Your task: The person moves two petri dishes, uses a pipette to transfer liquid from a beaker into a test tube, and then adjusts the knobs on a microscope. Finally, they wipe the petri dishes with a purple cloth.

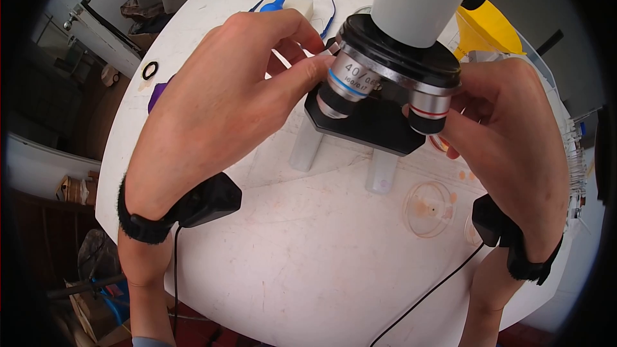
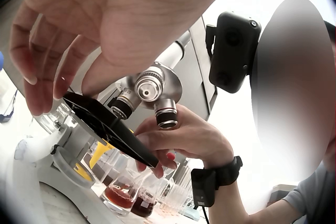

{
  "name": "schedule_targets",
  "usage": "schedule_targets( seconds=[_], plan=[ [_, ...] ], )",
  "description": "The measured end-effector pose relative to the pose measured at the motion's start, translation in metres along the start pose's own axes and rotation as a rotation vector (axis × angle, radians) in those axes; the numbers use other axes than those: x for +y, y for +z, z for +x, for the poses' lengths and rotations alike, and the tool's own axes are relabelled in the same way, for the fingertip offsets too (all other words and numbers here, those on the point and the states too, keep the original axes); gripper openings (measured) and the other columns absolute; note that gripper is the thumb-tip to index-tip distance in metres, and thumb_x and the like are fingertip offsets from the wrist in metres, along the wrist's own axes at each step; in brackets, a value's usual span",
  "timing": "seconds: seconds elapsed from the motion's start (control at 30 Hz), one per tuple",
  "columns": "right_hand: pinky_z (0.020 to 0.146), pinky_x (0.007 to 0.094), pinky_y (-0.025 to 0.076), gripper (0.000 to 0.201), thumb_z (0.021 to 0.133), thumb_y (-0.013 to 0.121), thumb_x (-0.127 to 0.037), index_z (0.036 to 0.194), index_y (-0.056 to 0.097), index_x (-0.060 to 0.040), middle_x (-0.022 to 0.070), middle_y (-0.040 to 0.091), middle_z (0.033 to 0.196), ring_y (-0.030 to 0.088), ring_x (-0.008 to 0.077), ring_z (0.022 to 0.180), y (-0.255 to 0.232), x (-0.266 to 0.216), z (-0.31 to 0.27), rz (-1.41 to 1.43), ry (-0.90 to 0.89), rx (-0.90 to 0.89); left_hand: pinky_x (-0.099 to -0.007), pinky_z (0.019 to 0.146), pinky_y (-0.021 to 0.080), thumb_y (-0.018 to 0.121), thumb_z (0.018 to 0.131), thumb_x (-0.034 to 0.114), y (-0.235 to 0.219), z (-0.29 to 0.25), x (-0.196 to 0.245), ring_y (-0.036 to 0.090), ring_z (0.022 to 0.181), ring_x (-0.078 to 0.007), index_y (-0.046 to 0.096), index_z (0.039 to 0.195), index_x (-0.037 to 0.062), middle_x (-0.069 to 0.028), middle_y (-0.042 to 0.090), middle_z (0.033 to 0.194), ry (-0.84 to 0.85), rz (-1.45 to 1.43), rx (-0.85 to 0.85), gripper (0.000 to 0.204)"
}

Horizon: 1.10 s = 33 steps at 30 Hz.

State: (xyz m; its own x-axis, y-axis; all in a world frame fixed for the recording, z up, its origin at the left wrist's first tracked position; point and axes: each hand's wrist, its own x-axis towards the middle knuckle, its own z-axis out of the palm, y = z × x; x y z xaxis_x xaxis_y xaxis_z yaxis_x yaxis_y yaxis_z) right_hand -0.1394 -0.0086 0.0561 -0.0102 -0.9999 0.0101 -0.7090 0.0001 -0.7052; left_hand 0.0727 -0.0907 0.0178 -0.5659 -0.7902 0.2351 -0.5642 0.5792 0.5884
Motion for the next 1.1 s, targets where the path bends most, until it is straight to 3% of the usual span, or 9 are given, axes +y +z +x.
schedule_targets(
  seconds=[0.13,0.23,0.47,0.7,0.83,0.93,1.0,1.03,1.1],
  plan=[
    [0.052,0.0219,0.043,0.012,0.083,0.064,0.005,0.090,0.074,0.0059,0.0066,0.067,0.067,0.060,0.0070,0.058,0.004,-0.037,0.008,-0.245,0.273,-0.037,-0.0281,0.074,0.053,0.063,0.096,0.007,0.000,0.000,-0.001,0.066,0.083,-0.0123,0.064,0.132,-0.0043,-0.0085,0.074,0.097,-0.016,-0.002,-0.015,0.037],
    [0.052,0.0218,0.043,0.013,0.084,0.064,0.004,0.092,0.074,0.0056,0.0071,0.068,0.068,0.060,0.0073,0.058,0.004,-0.035,0.007,-0.304,0.338,-0.053,-0.0277,0.073,0.053,0.063,0.097,0.008,0.000,0.000,-0.001,0.065,0.083,-0.0119,0.064,0.132,-0.0042,-0.0079,0.074,0.097,-0.001,0.003,-0.012,0.037],
    [0.052,0.0217,0.045,0.017,0.090,0.064,-0.006,0.100,0.074,0.0034,0.0086,0.070,0.075,0.063,0.0086,0.061,0.000,-0.002,-0.002,-0.211,0.027,0.024,-0.0295,0.076,0.054,0.062,0.098,0.008,-0.002,0.002,0.001,0.066,0.088,-0.0122,0.064,0.128,-0.0065,-0.0090,0.074,0.098,-0.006,-0.035,-0.030,0.033],
    [0.051,0.0215,0.046,0.024,0.096,0.064,-0.016,0.108,0.074,0.0012,0.0100,0.071,0.082,0.066,0.0099,0.064,-0.010,0.018,-0.009,-0.216,-0.037,0.084,-0.0323,0.089,0.054,0.057,0.101,0.007,-0.006,0.004,0.003,0.067,0.093,-0.0148,0.064,0.120,-0.0099,-0.0120,0.073,0.102,0.016,0.008,-0.035,0.026],
    [0.051,0.0215,0.046,0.028,0.099,0.063,-0.022,0.112,0.074,0.0000,0.0108,0.072,0.085,0.068,0.0107,0.066,-0.020,0.023,-0.012,-0.209,-0.060,0.156,-0.0315,0.085,0.054,0.059,0.103,0.011,-0.009,0.006,0.000,0.068,0.093,-0.0147,0.065,0.118,-0.0088,-0.0114,0.072,0.102,0.019,-0.021,-0.028,0.026],
    [0.051,0.0214,0.047,0.031,0.101,0.063,-0.026,0.115,0.074,-0.0009,0.0115,0.073,0.088,0.069,0.0113,0.068,-0.030,0.021,-0.010,-0.176,-0.121,0.335,-0.0299,0.081,0.053,0.059,0.106,0.020,-0.015,0.010,-0.003,0.069,0.093,-0.0157,0.069,0.117,-0.0054,-0.0112,0.073,0.103,0.017,-0.170,0.125,0.030],
    [0.050,0.0214,0.047,0.033,0.103,0.063,-0.029,0.117,0.074,-0.0016,0.0119,0.073,0.090,0.070,0.0116,0.068,-0.035,0.020,-0.002,-0.146,-0.199,0.456,-0.0291,0.080,0.052,0.055,0.108,0.031,-0.023,0.016,0.001,0.070,0.094,-0.0161,0.071,0.118,-0.0022,-0.0105,0.074,0.107,0.154,-0.135,0.358,0.038],
    [0.050,0.0213,0.047,0.034,0.104,0.063,-0.031,0.118,0.074,-0.0019,0.0121,0.073,0.091,0.070,0.0118,0.069,-0.035,0.022,0.004,-0.137,-0.251,0.494,-0.0300,0.087,0.051,0.054,0.108,0.037,-0.023,0.018,0.007,0.070,0.099,-0.0170,0.071,0.121,-0.0002,-0.0100,0.074,0.111,0.165,-0.202,0.387,0.043],
    [0.053,0.0211,0.049,0.037,0.105,0.060,-0.032,0.126,0.072,-0.0037,0.0132,0.074,0.102,0.073,0.0140,0.077,-0.038,0.040,0.015,-0.144,-0.380,0.495,-0.0326,0.083,0.054,0.057,0.105,0.028,-0.015,0.030,0.003,0.072,0.094,-0.0212,0.070,0.117,-0.0014,-0.0124,0.074,0.105,0.260,-0.307,0.396,0.035]
  ],
)
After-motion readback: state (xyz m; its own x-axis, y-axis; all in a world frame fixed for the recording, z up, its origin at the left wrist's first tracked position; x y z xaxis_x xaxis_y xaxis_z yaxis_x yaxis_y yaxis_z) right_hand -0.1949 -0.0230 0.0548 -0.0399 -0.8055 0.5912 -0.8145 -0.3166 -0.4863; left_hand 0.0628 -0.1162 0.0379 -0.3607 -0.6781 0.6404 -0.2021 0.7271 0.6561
